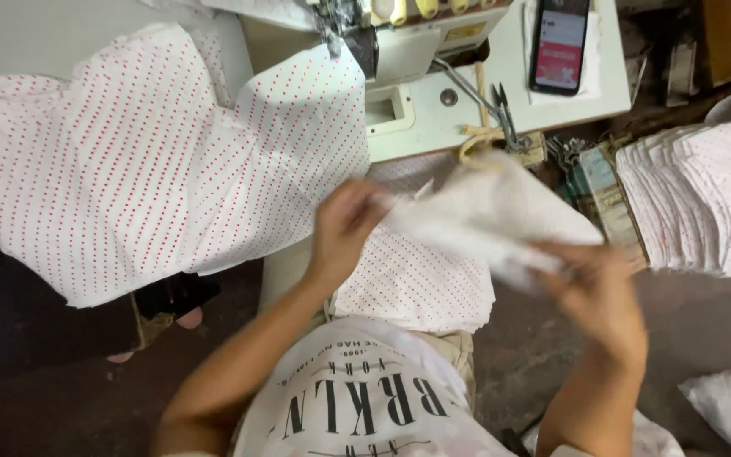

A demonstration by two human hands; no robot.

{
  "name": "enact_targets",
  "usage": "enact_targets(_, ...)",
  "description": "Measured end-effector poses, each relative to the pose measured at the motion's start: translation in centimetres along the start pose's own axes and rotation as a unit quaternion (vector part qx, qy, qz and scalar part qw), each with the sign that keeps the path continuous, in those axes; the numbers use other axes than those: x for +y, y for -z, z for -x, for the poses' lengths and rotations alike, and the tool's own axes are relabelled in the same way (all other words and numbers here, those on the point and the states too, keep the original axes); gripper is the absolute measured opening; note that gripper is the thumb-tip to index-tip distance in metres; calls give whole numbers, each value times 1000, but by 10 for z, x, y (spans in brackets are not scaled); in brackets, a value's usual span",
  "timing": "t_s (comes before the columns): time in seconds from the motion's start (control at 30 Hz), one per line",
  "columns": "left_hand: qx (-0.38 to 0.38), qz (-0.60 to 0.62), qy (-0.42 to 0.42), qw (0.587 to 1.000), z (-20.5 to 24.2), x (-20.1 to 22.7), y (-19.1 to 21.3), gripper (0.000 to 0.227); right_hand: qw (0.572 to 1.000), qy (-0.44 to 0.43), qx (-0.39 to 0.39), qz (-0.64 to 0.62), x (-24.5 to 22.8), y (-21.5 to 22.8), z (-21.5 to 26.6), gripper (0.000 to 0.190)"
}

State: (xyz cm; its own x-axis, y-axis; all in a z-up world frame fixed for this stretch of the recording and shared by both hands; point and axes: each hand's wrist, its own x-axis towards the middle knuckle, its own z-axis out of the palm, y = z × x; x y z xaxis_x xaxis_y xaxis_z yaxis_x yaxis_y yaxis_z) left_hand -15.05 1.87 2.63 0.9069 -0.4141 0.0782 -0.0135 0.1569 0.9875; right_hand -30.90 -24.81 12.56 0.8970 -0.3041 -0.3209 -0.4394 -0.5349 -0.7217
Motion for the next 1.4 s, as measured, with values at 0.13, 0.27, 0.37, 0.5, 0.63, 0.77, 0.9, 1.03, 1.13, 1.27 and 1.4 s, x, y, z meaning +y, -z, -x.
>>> enact_targets(0.13, 95, -13, 87, 992, 71, 28, 47, 5, 927, 219, -279, -120, -24, -70, 8, 14)
enact_targets(0.27, 85, -235, -22, 968, 31, 148, 85, 8, 849, 210, -329, -355, -60, -128, 6, 18)
enact_targets(0.37, 4, -387, -148, 910, -46, 186, 85, 16, 868, 154, -222, -417, -80, -142, -16, 5)
enact_targets(0.5, -81, -381, -97, 916, -152, 114, 77, 19, 924, 44, -66, -374, -94, -164, -74, 20)
enact_targets(0.63, -38, -440, -180, 879, -186, 0, 82, 22, 976, 69, 60, -195, -44, -215, -150, 14)
enact_targets(0.77, -15, -455, -67, 888, -168, 9, 69, 40, 979, 133, 97, -121, -46, -214, -185, 13)
enact_targets(0.9, -40, -431, -16, 901, -164, 6, 75, 25, 971, 155, 86, -161, -36, -223, -199, 11)
enact_targets(1.03, -43, -406, 0, 913, -136, 51, 76, 13, 976, 139, 30, -165, -14, -230, -178, 10)
enact_targets(1.13, -46, -436, -155, 885, -107, 107, 78, 12, 968, 127, -40, -211, -42, -201, -131, 14)
enact_targets(1.27, -12, -393, -239, 888, -47, 223, 75, 6, 925, 240, -60, -289, -62, -129, -76, 10)
enact_targets(1.4, 41, -277, -176, 944, -17, 243, 99, 13, 914, 299, -23, -275, -86, -77, -38, 21)
